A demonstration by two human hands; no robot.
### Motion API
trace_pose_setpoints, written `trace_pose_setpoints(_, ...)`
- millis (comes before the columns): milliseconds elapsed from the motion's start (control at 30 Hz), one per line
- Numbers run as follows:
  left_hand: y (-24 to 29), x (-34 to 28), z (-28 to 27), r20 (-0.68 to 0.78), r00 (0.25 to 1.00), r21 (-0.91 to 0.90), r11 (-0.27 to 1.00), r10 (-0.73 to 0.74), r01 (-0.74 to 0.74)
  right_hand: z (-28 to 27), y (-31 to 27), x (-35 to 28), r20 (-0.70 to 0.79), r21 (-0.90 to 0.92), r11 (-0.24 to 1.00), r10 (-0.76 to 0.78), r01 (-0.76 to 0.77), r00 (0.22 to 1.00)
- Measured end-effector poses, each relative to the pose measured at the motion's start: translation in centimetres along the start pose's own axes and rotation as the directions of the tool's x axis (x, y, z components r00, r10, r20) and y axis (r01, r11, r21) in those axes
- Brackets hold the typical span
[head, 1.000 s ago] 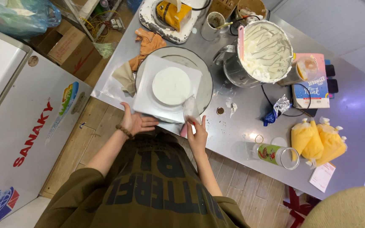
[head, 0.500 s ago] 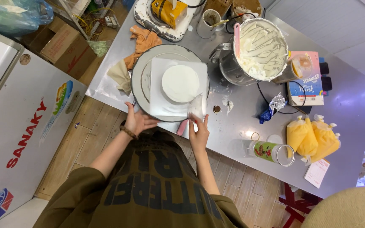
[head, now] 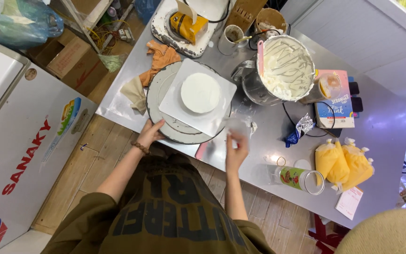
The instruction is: Icing and assembling layers of a cake on a turntable using an offset spatula.
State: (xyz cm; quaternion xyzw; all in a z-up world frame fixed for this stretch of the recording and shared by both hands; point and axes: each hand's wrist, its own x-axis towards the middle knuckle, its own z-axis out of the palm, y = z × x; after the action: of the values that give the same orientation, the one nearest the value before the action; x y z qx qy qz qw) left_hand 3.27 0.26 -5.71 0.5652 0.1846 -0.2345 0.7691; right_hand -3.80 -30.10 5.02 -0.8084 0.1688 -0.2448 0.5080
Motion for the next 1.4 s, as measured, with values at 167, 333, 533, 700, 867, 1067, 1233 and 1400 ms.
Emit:
trace_pose_setpoints(167,1.7,0.9,-0.9,-0.125,0.990,0.007,0.998,0.060,-0.059,-1.4,0.2,4.3,-0.009,-0.043,0.999,-0.021,0.021,1.000)
trace_pose_setpoints(333,1.6,0.6,-0.9,-0.111,0.987,0.271,0.959,0.119,-0.086,-0.7,0.9,6.7,0.162,-0.100,0.993,-0.039,0.056,0.986)
trace_pose_setpoints(533,3.6,-0.1,-0.1,-0.132,0.980,0.194,0.973,0.152,-0.125,1.0,1.1,6.8,0.250,-0.163,0.986,-0.005,0.047,0.968)
trace_pose_setpoints(700,-1.7,-1.1,0.6,-0.176,0.974,0.202,0.974,0.140,-0.104,0.6,0.0,5.3,0.294,-0.128,0.992,0.021,0.017,0.956)
trace_pose_setpoints(867,-4.5,-4.2,3.3,0.024,0.999,0.103,0.994,-0.041,0.038,1.3,0.3,4.5,0.305,-0.110,0.992,-0.021,0.057,0.952)
trace_pose_setpoints(1067,-4.4,0.9,-4.5,0.008,1.000,0.483,0.875,-0.026,0.019,3.5,0.8,3.5,0.319,-0.109,0.987,-0.079,0.120,0.944)
trace_pose_setpoints(1233,0.2,0.3,-5.0,-0.153,0.988,-0.216,0.975,0.025,-0.058,4.4,0.1,2.5,0.314,-0.152,0.968,-0.145,0.200,0.938)
trace_pose_setpoints(1400,-2.5,0.6,-2.6,-0.044,0.992,-0.323,0.942,-0.114,0.094,5.2,1.3,1.3,0.322,-0.160,0.969,-0.127,0.186,0.938)
